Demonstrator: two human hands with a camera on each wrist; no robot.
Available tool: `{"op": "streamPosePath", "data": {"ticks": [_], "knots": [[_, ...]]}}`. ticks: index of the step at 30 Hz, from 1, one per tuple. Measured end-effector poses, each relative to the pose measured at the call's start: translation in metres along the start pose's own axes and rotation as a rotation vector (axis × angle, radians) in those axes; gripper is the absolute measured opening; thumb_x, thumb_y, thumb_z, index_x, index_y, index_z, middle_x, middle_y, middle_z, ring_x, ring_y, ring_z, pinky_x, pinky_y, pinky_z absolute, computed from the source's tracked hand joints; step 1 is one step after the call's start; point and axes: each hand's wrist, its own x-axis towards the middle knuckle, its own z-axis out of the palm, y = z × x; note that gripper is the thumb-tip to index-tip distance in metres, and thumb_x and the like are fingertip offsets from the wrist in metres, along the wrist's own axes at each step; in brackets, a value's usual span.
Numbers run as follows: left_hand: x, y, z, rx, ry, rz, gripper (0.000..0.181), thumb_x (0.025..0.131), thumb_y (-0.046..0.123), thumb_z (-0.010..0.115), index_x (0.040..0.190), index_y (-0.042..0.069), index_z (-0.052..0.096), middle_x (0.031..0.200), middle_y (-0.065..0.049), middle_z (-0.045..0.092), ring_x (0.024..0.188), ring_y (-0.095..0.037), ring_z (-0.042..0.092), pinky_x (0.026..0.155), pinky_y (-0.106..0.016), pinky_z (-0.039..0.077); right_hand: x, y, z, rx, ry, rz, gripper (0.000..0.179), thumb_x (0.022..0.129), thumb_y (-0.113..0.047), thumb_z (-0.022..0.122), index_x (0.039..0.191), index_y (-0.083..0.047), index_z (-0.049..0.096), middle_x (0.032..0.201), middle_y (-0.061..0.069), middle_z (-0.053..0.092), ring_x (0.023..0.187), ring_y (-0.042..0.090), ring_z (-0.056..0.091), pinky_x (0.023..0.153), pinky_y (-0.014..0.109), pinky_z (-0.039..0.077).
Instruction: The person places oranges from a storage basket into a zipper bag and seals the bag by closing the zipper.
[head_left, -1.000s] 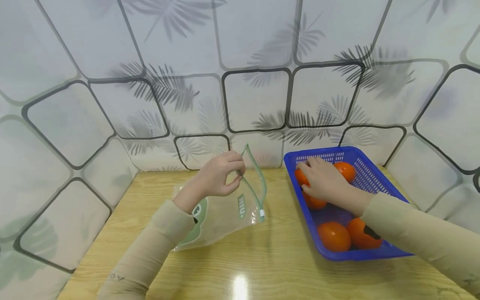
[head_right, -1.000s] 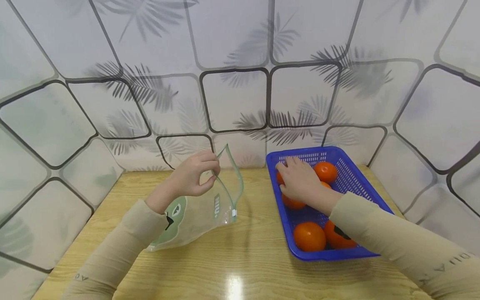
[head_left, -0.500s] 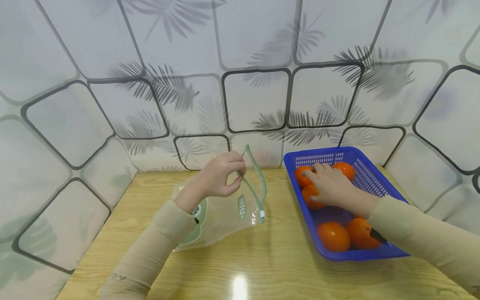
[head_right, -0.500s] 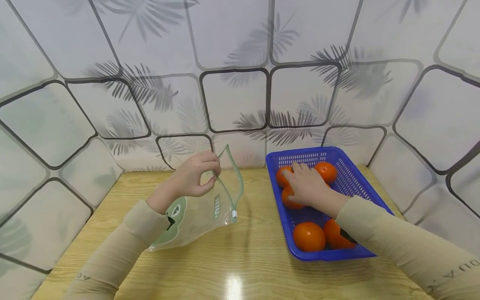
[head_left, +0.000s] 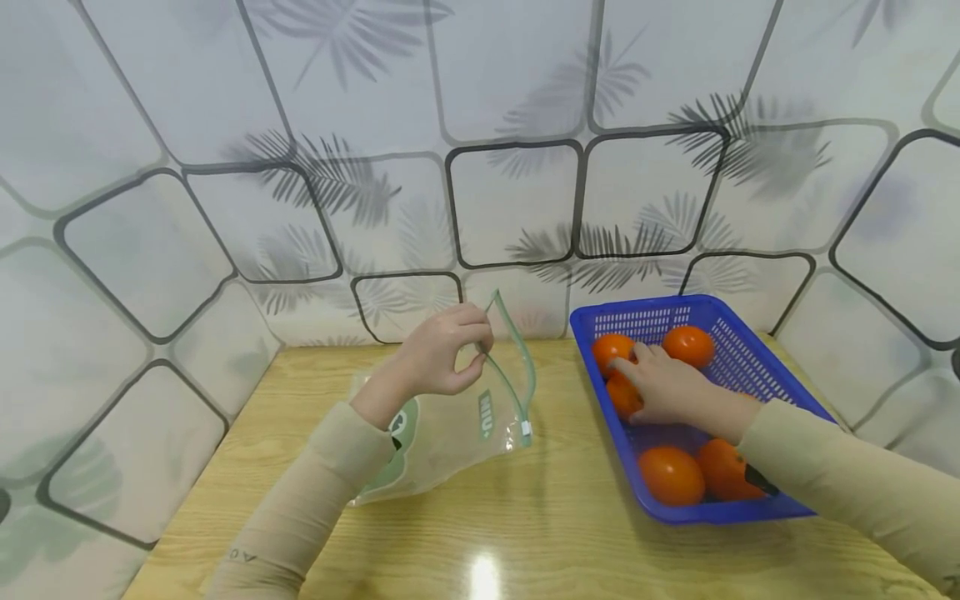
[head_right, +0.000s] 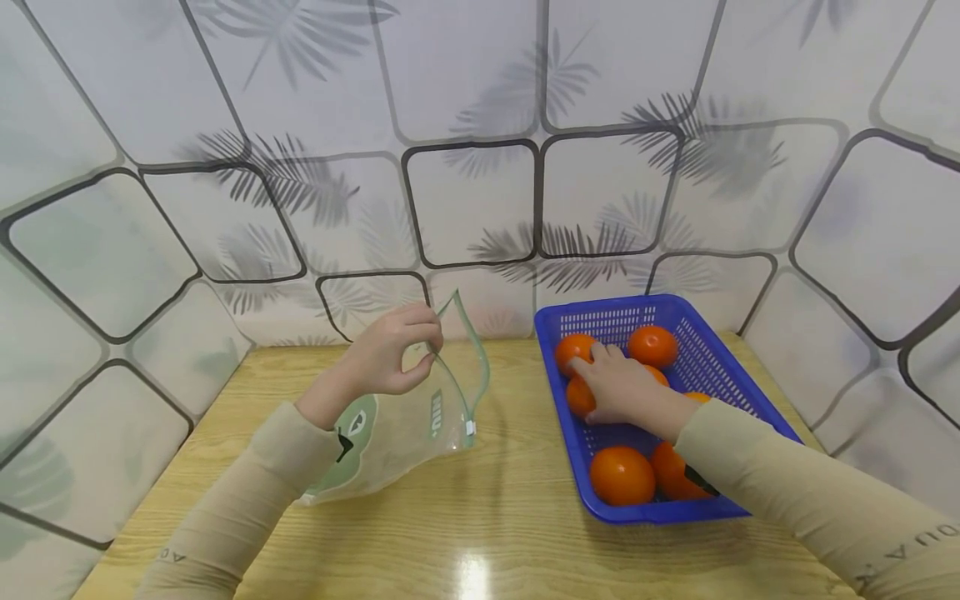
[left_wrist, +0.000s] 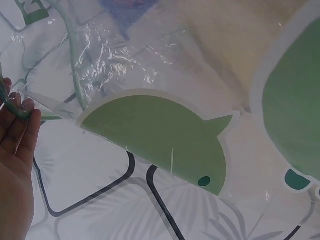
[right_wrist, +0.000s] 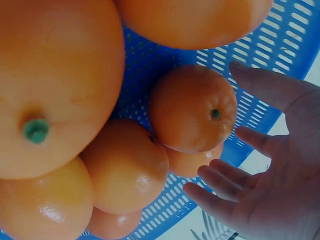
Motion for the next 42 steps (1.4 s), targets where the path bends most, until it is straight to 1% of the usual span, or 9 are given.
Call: {"op": "streamPosePath", "data": {"ticks": [4, 7, 11, 17, 22, 25, 31, 38, 42], "knots": [[0.000, -0.001, 0.000, -0.001, 0.002, 0.005, 0.005, 0.081, 0.007, 0.064, 0.085, 0.010, 0.066, 0.088, -0.002, 0.063, 0.086, -0.019, 0.059, 0.080, -0.035, 0.054, 0.000, 0.002, 0.002, 0.016, -0.024, 0.005, 0.076, 0.069, -0.028, 0.098, 0.135, -0.010, 0.063, 0.120, 0.031, 0.056, 0.103, 0.044, 0.061, 0.074, 0.053, 0.060], [0.001, 0.000, 0.000, -0.006, 0.002, 0.009, 0.005, 0.081, 0.008, 0.063, 0.085, 0.009, 0.066, 0.089, -0.002, 0.063, 0.086, -0.020, 0.059, 0.079, -0.036, 0.054, 0.000, 0.003, 0.003, 0.024, -0.058, 0.017, 0.078, 0.070, -0.028, 0.098, 0.137, -0.011, 0.062, 0.124, 0.032, 0.056, 0.105, 0.045, 0.061, 0.074, 0.053, 0.061], [0.001, 0.000, 0.001, -0.005, -0.002, 0.006, 0.005, 0.082, 0.008, 0.063, 0.085, 0.009, 0.066, 0.090, -0.002, 0.064, 0.087, -0.020, 0.059, 0.079, -0.036, 0.055, 0.001, 0.004, 0.004, 0.040, -0.092, 0.026, 0.079, 0.069, -0.025, 0.098, 0.139, -0.014, 0.062, 0.123, 0.030, 0.056, 0.103, 0.043, 0.062, 0.072, 0.052, 0.060], [0.001, -0.001, 0.000, 0.007, -0.008, 0.008, 0.006, 0.081, 0.006, 0.066, 0.085, 0.011, 0.065, 0.090, -0.003, 0.064, 0.087, -0.020, 0.059, 0.079, -0.035, 0.055, 0.003, 0.007, 0.004, 0.026, -0.121, -0.008, 0.078, 0.070, -0.023, 0.098, 0.139, -0.015, 0.062, 0.120, 0.028, 0.058, 0.099, 0.039, 0.065, 0.069, 0.047, 0.060], [0.003, -0.001, -0.001, 0.007, -0.004, 0.015, 0.007, 0.081, 0.005, 0.067, 0.085, 0.011, 0.064, 0.090, -0.002, 0.063, 0.087, -0.019, 0.059, 0.079, -0.034, 0.054, 0.008, 0.009, 0.003, 0.023, -0.170, 0.001, 0.079, 0.073, -0.020, 0.095, 0.143, -0.013, 0.060, 0.130, 0.033, 0.057, 0.101, 0.039, 0.065, 0.069, 0.045, 0.061], [0.004, 0.000, -0.002, 0.007, 0.000, 0.016, 0.007, 0.080, 0.006, 0.067, 0.085, 0.011, 0.064, 0.089, -0.002, 0.063, 0.086, -0.019, 0.059, 0.078, -0.034, 0.055, 0.009, 0.009, 0.002, 0.020, -0.189, -0.001, 0.078, 0.073, -0.019, 0.094, 0.143, -0.013, 0.059, 0.133, 0.035, 0.057, 0.100, 0.040, 0.066, 0.069, 0.045, 0.061], [0.004, 0.001, 0.003, -0.001, -0.018, 0.004, 0.006, 0.082, 0.007, 0.067, 0.086, 0.010, 0.066, 0.090, -0.002, 0.064, 0.086, -0.018, 0.059, 0.079, -0.032, 0.055, 0.008, 0.009, 0.001, -0.011, -0.207, -0.022, 0.073, 0.074, -0.019, 0.093, 0.140, -0.014, 0.062, 0.123, 0.028, 0.061, 0.092, 0.036, 0.065, 0.066, 0.044, 0.060], [0.000, 0.002, 0.005, 0.013, 0.003, 0.009, 0.006, 0.081, 0.006, 0.068, 0.086, 0.010, 0.066, 0.089, -0.002, 0.064, 0.085, -0.018, 0.059, 0.078, -0.033, 0.055, 0.012, 0.011, 0.006, -0.051, -0.194, -0.072, 0.065, 0.075, -0.021, 0.093, 0.132, -0.017, 0.062, 0.114, 0.024, 0.063, 0.086, 0.033, 0.066, 0.067, 0.046, 0.061], [-0.001, 0.003, 0.005, 0.014, 0.002, 0.009, 0.006, 0.082, 0.006, 0.067, 0.086, 0.009, 0.066, 0.089, -0.002, 0.064, 0.086, -0.019, 0.059, 0.079, -0.033, 0.055, 0.013, 0.011, 0.006, -0.047, -0.195, -0.079, 0.063, 0.073, -0.022, 0.094, 0.128, -0.018, 0.063, 0.109, 0.020, 0.062, 0.085, 0.032, 0.066, 0.067, 0.045, 0.060]]}}
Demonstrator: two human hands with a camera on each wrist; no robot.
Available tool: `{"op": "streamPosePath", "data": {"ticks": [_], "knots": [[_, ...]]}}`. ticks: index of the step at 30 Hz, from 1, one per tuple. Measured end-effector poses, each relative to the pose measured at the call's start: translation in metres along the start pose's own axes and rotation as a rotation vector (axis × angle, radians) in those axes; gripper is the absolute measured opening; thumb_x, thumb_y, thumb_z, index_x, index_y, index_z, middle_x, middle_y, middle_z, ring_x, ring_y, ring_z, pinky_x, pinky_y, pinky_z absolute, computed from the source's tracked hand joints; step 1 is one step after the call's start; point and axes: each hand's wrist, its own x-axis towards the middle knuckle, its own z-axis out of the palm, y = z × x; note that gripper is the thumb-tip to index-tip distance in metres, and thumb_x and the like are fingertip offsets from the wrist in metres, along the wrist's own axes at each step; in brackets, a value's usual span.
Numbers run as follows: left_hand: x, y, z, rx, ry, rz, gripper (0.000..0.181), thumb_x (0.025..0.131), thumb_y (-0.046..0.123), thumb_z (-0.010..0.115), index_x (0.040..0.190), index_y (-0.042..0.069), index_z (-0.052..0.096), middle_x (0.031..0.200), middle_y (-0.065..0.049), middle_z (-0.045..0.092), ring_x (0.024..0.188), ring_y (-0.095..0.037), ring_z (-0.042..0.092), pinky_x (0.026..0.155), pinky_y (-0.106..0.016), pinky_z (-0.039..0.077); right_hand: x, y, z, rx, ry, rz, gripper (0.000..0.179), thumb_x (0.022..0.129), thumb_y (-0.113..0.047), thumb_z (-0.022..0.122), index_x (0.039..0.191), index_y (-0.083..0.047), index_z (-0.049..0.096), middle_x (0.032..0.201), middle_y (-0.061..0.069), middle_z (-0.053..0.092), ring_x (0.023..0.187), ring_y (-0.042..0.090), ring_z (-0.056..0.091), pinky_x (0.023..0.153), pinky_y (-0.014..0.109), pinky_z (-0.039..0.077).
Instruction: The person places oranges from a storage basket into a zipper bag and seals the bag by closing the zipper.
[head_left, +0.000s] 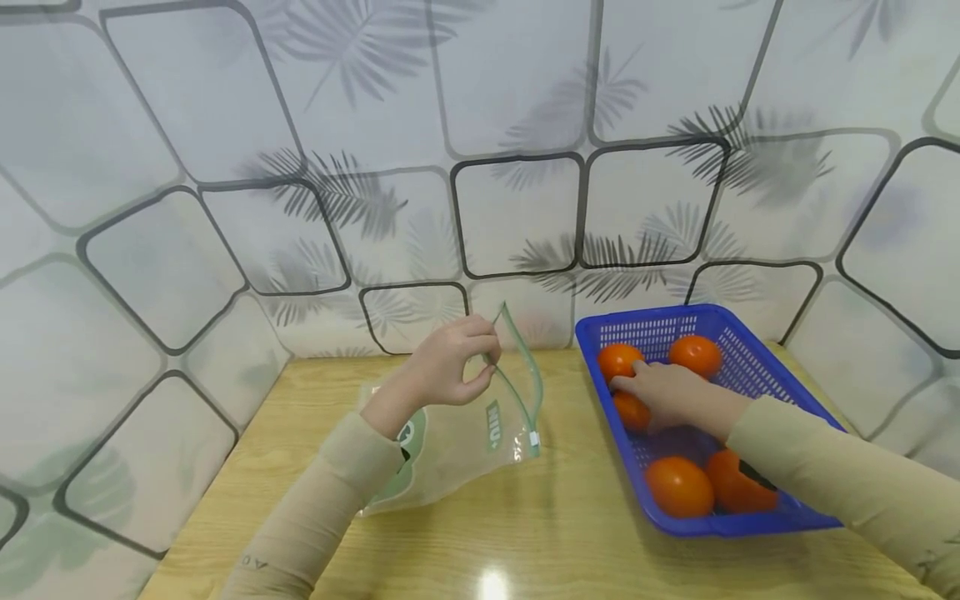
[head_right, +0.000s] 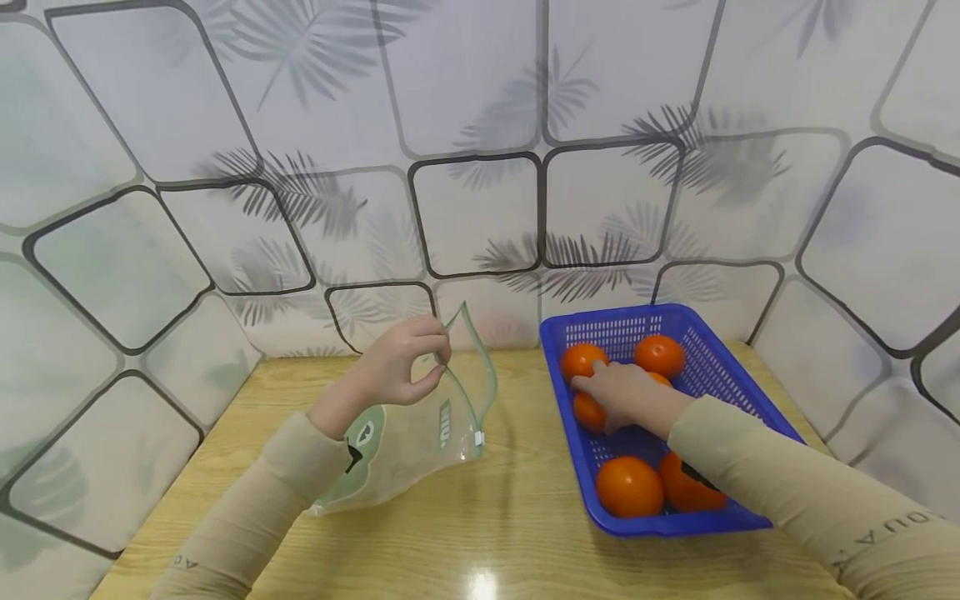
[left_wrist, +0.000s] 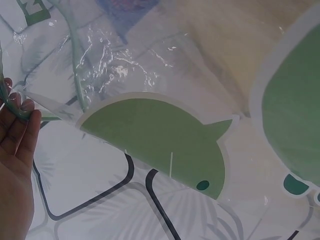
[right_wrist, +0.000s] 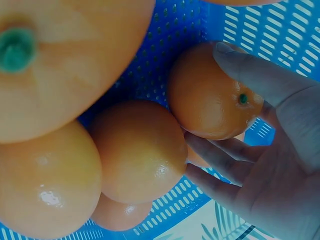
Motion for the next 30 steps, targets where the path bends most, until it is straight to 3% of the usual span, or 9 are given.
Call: {"op": "streamPosePath", "data": {"ticks": [13, 22, 30], "knots": [[-0.002, 0.000, 0.001, -0.005, -0.019, -0.024, 0.007, 0.083, 0.005, 0.069, 0.087, 0.009, 0.066, 0.090, -0.002, 0.064, 0.085, -0.018, 0.059, 0.079, -0.033, 0.055, 0.002, 0.000, -0.003, 0.030, 0.016, 0.014, 0.066, 0.069, -0.020, 0.094, 0.125, -0.017, 0.060, 0.107, 0.018, 0.059, 0.079, 0.027, 0.062, 0.060, 0.039, 0.055], [-0.001, -0.001, 0.002, -0.005, -0.009, -0.015, 0.007, 0.083, 0.005, 0.070, 0.086, 0.010, 0.065, 0.089, -0.002, 0.064, 0.084, -0.018, 0.058, 0.078, -0.034, 0.054, -0.002, 0.005, -0.006, 0.000, 0.081, -0.014, 0.066, 0.068, -0.024, 0.095, 0.123, -0.017, 0.059, 0.108, 0.019, 0.058, 0.082, 0.030, 0.062, 0.061, 0.041, 0.053], [-0.001, -0.001, 0.004, 0.003, -0.003, -0.009, 0.007, 0.084, 0.006, 0.070, 0.087, 0.010, 0.066, 0.089, -0.001, 0.064, 0.084, -0.018, 0.058, 0.078, -0.034, 0.054, -0.006, 0.005, -0.016, -0.041, 0.101, -0.013, 0.069, 0.072, -0.030, 0.095, 0.128, -0.014, 0.059, 0.120, 0.029, 0.060, 0.091, 0.038, 0.066, 0.063, 0.045, 0.057]]}}
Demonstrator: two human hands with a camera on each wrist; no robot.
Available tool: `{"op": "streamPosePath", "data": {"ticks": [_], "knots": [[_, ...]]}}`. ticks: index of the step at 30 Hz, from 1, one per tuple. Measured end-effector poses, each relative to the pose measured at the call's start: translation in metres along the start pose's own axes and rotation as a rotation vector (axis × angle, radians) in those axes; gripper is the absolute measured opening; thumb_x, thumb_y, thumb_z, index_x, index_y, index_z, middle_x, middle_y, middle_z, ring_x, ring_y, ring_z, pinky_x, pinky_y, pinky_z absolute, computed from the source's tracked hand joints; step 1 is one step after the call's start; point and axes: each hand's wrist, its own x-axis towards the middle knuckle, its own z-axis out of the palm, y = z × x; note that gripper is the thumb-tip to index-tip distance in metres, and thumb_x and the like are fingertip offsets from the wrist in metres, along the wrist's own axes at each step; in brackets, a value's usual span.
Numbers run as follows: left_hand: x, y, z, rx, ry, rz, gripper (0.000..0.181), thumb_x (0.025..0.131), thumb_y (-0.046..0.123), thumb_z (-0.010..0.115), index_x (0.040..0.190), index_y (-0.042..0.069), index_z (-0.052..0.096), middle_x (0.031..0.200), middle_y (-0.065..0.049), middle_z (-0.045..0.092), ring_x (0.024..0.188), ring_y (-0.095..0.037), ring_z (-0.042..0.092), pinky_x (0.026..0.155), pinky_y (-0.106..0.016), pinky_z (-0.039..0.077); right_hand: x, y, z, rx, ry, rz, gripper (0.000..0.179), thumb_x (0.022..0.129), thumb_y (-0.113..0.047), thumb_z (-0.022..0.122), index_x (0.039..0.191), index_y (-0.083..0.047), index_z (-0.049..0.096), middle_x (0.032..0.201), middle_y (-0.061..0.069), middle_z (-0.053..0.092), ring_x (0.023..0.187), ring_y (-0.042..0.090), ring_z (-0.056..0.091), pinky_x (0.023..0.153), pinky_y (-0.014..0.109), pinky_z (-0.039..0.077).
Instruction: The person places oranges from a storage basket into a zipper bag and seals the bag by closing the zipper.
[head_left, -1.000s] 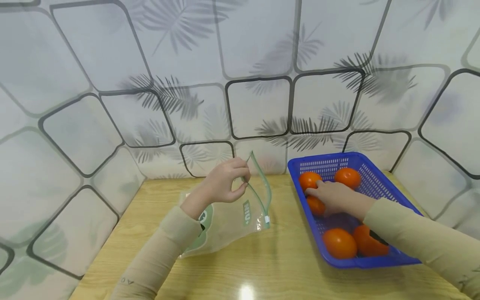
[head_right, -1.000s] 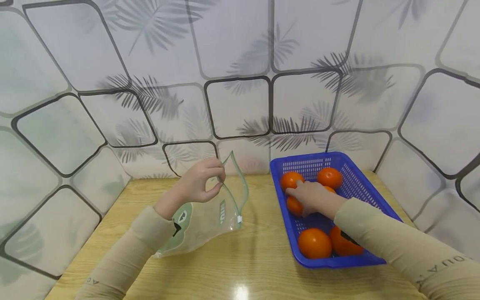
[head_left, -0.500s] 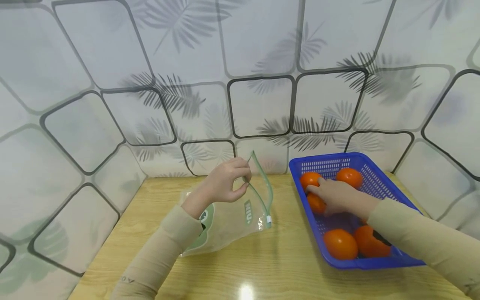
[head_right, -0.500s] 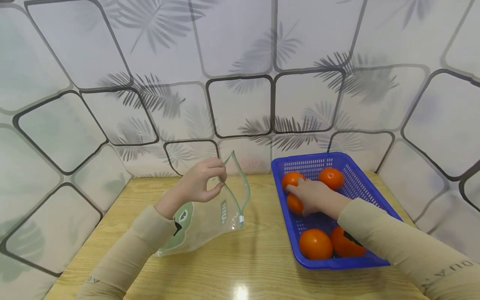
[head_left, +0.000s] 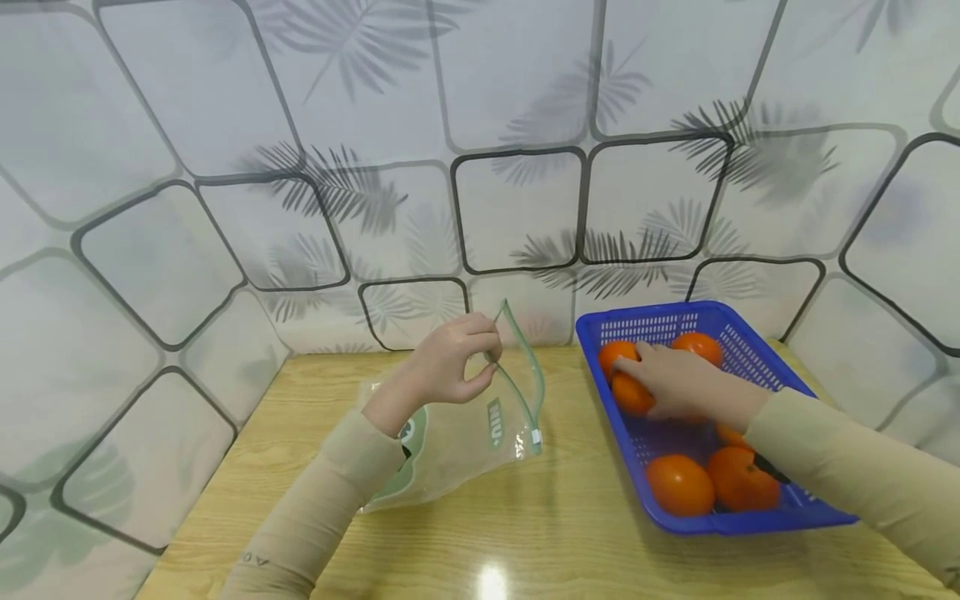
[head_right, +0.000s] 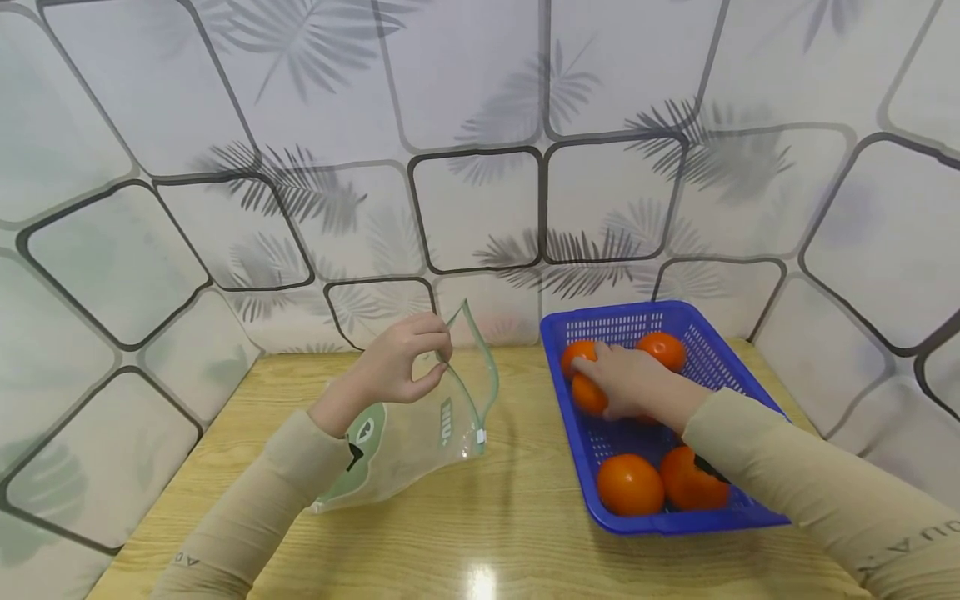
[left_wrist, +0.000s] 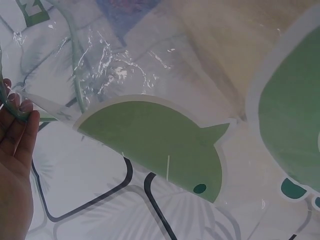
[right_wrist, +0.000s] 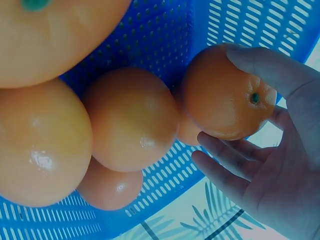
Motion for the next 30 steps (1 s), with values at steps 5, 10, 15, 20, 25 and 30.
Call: {"op": "streamPosePath", "data": {"ticks": [5, 10, 15, 20, 25, 30], "knots": [[0.000, 0.001, 0.001, 0.001, -0.006, -0.007, 0.007, 0.084, 0.006, 0.071, 0.087, 0.010, 0.066, 0.090, -0.001, 0.064, 0.085, -0.018, 0.059, 0.078, -0.034, 0.054, -0.001, 0.000, -0.002, -0.015, 0.011, 0.007, 0.073, 0.074, -0.032, 0.095, 0.134, -0.013, 0.059, 0.122, 0.029, 0.060, 0.093, 0.039, 0.067, 0.062, 0.045, 0.057], [-0.001, 0.003, 0.002, 0.000, -0.015, -0.017, 0.007, 0.085, 0.006, 0.072, 0.087, 0.010, 0.067, 0.091, -0.001, 0.065, 0.086, -0.018, 0.060, 0.079, -0.033, 0.055, -0.004, -0.001, -0.005, -0.021, 0.036, -0.005, 0.071, 0.073, -0.031, 0.095, 0.132, -0.014, 0.060, 0.118, 0.026, 0.060, 0.090, 0.036, 0.065, 0.062, 0.045, 0.056], [0.000, 0.002, 0.001, 0.003, -0.011, -0.013, 0.007, 0.084, 0.006, 0.071, 0.088, 0.010, 0.067, 0.091, -0.001, 0.065, 0.086, -0.017, 0.060, 0.078, -0.033, 0.056, -0.005, -0.002, -0.011, -0.027, 0.039, -0.001, 0.070, 0.073, -0.031, 0.095, 0.131, -0.014, 0.060, 0.118, 0.026, 0.060, 0.092, 0.037, 0.065, 0.063, 0.046, 0.058], [0.001, 0.002, 0.001, 0.003, -0.004, -0.009, 0.006, 0.084, 0.006, 0.071, 0.087, 0.010, 0.067, 0.091, -0.001, 0.065, 0.085, -0.017, 0.060, 0.077, -0.033, 0.056, -0.005, -0.001, -0.013, -0.024, 0.044, 0.000, 0.070, 0.072, -0.029, 0.095, 0.131, -0.013, 0.060, 0.113, 0.025, 0.058, 0.089, 0.034, 0.063, 0.063, 0.045, 0.057], [0.001, 0.003, 0.002, 0.001, -0.008, -0.010, 0.005, 0.085, 0.007, 0.071, 0.088, 0.010, 0.067, 0.090, -0.002, 0.065, 0.086, -0.018, 0.060, 0.077, -0.033, 0.056, -0.007, 0.000, -0.016, -0.033, 0.076, -0.019, 0.072, 0.071, -0.028, 0.096, 0.131, -0.013, 0.061, 0.108, 0.021, 0.057, 0.085, 0.031, 0.062, 0.063, 0.044, 0.057], [0.001, 0.003, 0.002, -0.002, -0.007, -0.011, 0.006, 0.084, 0.007, 0.071, 0.087, 0.010, 0.067, 0.090, -0.001, 0.065, 0.085, -0.018, 0.060, 0.077, -0.034, 0.056, -0.009, -0.001, -0.023, 0.000, 0.096, -0.023, 0.070, 0.071, -0.026, 0.096, 0.131, -0.014, 0.061, 0.104, 0.017, 0.056, 0.083, 0.029, 0.059, 0.063, 0.043, 0.056]]}}
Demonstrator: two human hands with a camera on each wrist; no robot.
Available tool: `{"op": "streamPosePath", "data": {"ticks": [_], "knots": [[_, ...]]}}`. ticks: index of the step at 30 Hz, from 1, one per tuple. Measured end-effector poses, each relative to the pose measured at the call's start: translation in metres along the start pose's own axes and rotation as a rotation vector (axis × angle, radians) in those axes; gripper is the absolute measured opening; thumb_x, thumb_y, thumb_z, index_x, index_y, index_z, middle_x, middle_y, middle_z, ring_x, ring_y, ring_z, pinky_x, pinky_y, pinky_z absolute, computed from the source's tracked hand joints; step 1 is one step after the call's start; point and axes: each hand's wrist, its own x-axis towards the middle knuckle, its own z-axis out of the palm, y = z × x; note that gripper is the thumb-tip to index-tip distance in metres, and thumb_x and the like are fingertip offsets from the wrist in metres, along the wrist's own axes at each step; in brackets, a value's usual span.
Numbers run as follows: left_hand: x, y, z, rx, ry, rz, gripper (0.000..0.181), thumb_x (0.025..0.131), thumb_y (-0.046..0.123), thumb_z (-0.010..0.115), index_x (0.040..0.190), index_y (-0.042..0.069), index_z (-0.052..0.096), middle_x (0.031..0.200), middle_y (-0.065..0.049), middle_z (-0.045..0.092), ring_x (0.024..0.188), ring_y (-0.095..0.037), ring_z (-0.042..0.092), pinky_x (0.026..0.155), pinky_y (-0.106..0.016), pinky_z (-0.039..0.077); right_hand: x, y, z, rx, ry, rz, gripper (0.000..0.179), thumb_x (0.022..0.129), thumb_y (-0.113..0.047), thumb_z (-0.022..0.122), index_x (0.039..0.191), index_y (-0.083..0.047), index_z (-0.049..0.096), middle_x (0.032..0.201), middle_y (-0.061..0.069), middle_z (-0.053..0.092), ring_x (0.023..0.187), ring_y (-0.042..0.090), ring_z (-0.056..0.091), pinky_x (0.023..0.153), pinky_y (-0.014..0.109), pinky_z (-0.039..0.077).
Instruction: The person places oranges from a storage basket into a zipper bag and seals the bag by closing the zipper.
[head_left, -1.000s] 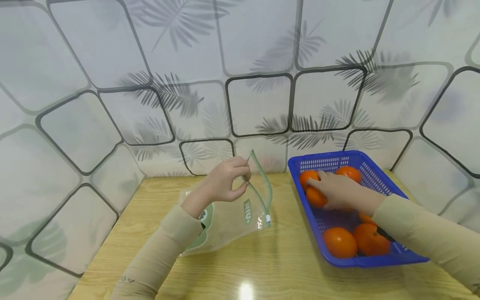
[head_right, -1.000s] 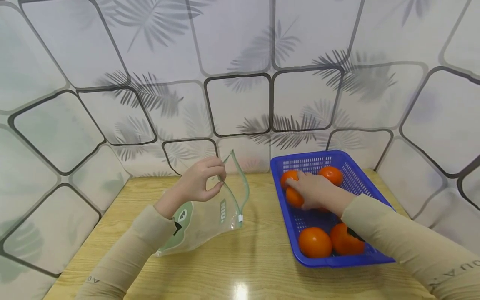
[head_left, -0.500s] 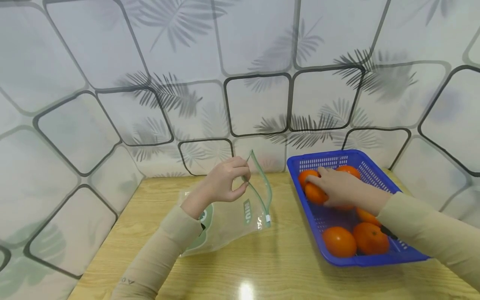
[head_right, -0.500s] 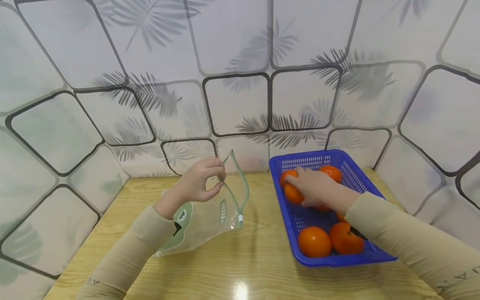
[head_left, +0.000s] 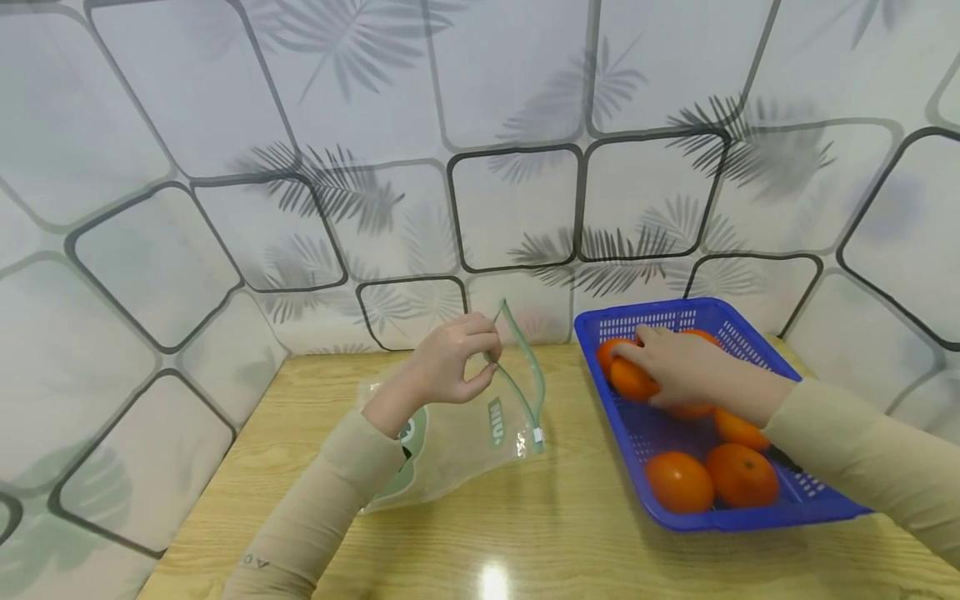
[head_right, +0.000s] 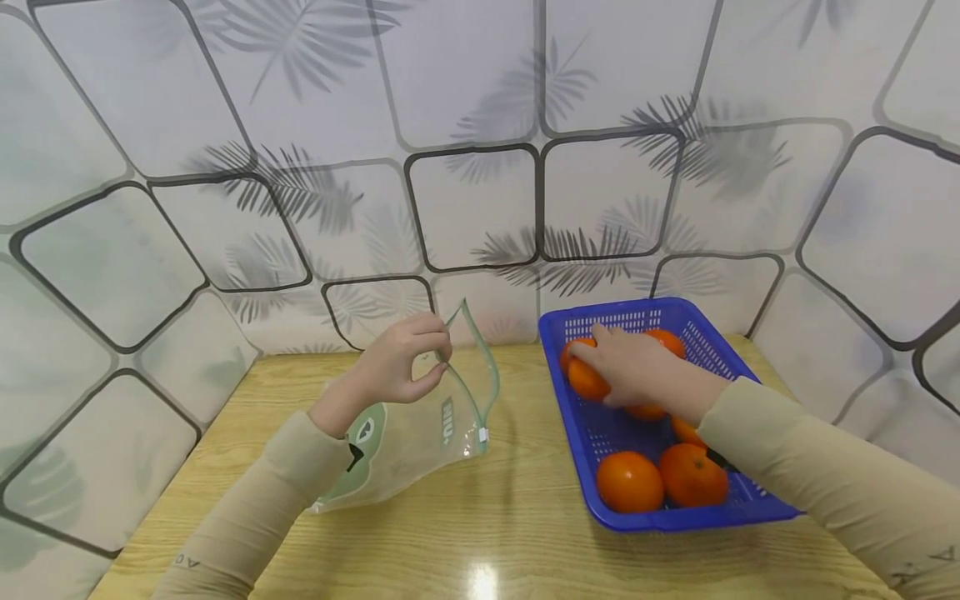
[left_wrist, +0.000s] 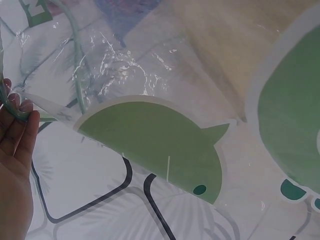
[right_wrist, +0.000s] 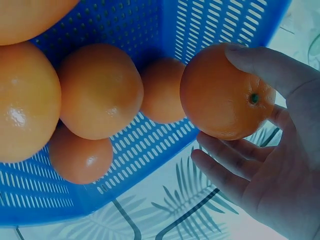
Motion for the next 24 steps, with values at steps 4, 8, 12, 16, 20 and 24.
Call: {"op": "streamPosePath", "data": {"ticks": [4, 8, 12, 16, 20, 24], "knots": [[0.000, -0.001, 0.000, -0.002, 0.004, 0.007, 0.006, 0.084, 0.007, 0.071, 0.087, 0.010, 0.067, 0.089, -0.001, 0.065, 0.085, -0.018, 0.060, 0.077, -0.033, 0.056, 0.000, -0.001, -0.005, 0.013, -0.011, 0.012, 0.068, 0.074, -0.027, 0.094, 0.132, -0.017, 0.060, 0.110, 0.020, 0.057, 0.085, 0.031, 0.061, 0.062, 0.045, 0.056], [-0.001, -0.002, 0.001, -0.003, 0.009, 0.015, 0.007, 0.084, 0.006, 0.071, 0.087, 0.010, 0.066, 0.089, -0.001, 0.064, 0.085, -0.018, 0.060, 0.078, -0.033, 0.056, 0.002, -0.003, -0.009, -0.007, -0.028, 0.015, 0.070, 0.075, -0.026, 0.094, 0.137, -0.017, 0.060, 0.119, 0.025, 0.058, 0.090, 0.035, 0.064, 0.062, 0.047, 0.058], [-0.001, -0.002, 0.001, -0.003, 0.010, 0.021, 0.007, 0.083, 0.006, 0.071, 0.086, 0.010, 0.066, 0.088, -0.002, 0.064, 0.085, -0.018, 0.060, 0.078, -0.034, 0.056, 0.005, -0.006, -0.014, -0.024, -0.034, 0.013, 0.074, 0.076, -0.026, 0.093, 0.142, -0.019, 0.060, 0.121, 0.024, 0.059, 0.094, 0.035, 0.064, 0.066, 0.049, 0.059], [0.000, -0.002, 0.001, -0.003, 0.009, 0.024, 0.007, 0.083, 0.006, 0.071, 0.086, 0.010, 0.066, 0.088, -0.002, 0.064, 0.085, -0.018, 0.060, 0.077, -0.033, 0.055, 0.006, -0.009, -0.018, -0.029, -0.031, 0.002, 0.075, 0.076, -0.027, 0.094, 0.143, -0.019, 0.059, 0.119, 0.021, 0.059, 0.091, 0.033, 0.062, 0.067, 0.048, 0.060], [0.000, -0.001, 0.001, 0.001, 0.007, 0.023, 0.007, 0.083, 0.006, 0.071, 0.086, 0.010, 0.066, 0.089, -0.002, 0.064, 0.085, -0.018, 0.060, 0.078, -0.033, 0.056, 0.006, -0.010, -0.021, -0.030, -0.023, -0.012, 0.075, 0.075, -0.026, 0.095, 0.141, -0.018, 0.059, 0.114, 0.019, 0.057, 0.087, 0.030, 0.059, 0.066, 0.046, 0.058], [0.001, 0.000, 0.001, 0.002, 0.009, 0.026, 0.007, 0.083, 0.005, 0.070, 0.087, 0.010, 0.066, 0.089, -0.002, 0.065, 0.084, -0.018, 0.060, 0.078, -0.034, 0.055, 0.007, -0.011, -0.025, -0.024, -0.010, -0.021, 0.076, 0.075, -0.025, 0.095, 0.141, -0.017, 0.059, 0.113, 0.018, 0.057, 0.087, 0.030, 0.058, 0.068, 0.047, 0.058]]}}
